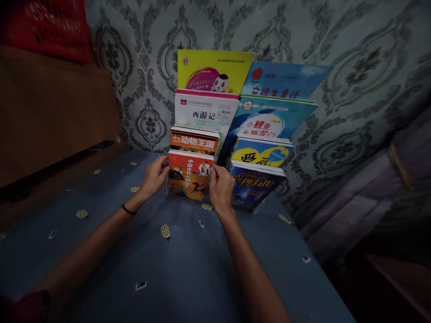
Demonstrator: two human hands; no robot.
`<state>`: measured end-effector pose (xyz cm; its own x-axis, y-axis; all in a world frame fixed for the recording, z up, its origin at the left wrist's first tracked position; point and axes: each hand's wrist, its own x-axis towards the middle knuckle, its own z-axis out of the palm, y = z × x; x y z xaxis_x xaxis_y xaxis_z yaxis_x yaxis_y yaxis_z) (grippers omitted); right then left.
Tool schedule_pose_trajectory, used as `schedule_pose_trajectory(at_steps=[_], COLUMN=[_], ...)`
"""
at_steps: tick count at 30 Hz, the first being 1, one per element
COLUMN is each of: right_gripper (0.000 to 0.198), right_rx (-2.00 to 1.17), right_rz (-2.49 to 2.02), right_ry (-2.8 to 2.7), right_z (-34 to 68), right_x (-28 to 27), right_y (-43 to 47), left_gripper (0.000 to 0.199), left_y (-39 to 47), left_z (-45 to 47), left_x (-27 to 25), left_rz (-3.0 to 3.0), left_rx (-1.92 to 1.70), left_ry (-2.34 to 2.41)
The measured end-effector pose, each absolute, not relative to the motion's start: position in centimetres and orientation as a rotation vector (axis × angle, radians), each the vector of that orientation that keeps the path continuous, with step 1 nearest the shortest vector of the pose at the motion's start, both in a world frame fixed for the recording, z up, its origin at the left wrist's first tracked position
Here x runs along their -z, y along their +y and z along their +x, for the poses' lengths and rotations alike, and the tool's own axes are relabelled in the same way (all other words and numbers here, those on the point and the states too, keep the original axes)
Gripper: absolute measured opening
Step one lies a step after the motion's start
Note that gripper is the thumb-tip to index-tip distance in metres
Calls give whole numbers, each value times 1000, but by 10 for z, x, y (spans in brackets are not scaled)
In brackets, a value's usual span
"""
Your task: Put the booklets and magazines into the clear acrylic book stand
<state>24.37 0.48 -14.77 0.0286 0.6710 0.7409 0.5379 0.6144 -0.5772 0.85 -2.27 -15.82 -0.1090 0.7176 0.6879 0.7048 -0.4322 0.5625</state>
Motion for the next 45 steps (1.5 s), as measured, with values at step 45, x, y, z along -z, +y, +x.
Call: schedule_pose_trajectory(at_steps=[45], right_gripper=[31], right_rx=[-165], right_rz=[-995], right_ry=[-1560], right_z=[236], right_x=[146], right_y=[-3], left_gripper=[39], left_y=[-33], left_z=[12], left_x=[153], left_rz=[2122], left_rx=[-1534], left_ry=[1751])
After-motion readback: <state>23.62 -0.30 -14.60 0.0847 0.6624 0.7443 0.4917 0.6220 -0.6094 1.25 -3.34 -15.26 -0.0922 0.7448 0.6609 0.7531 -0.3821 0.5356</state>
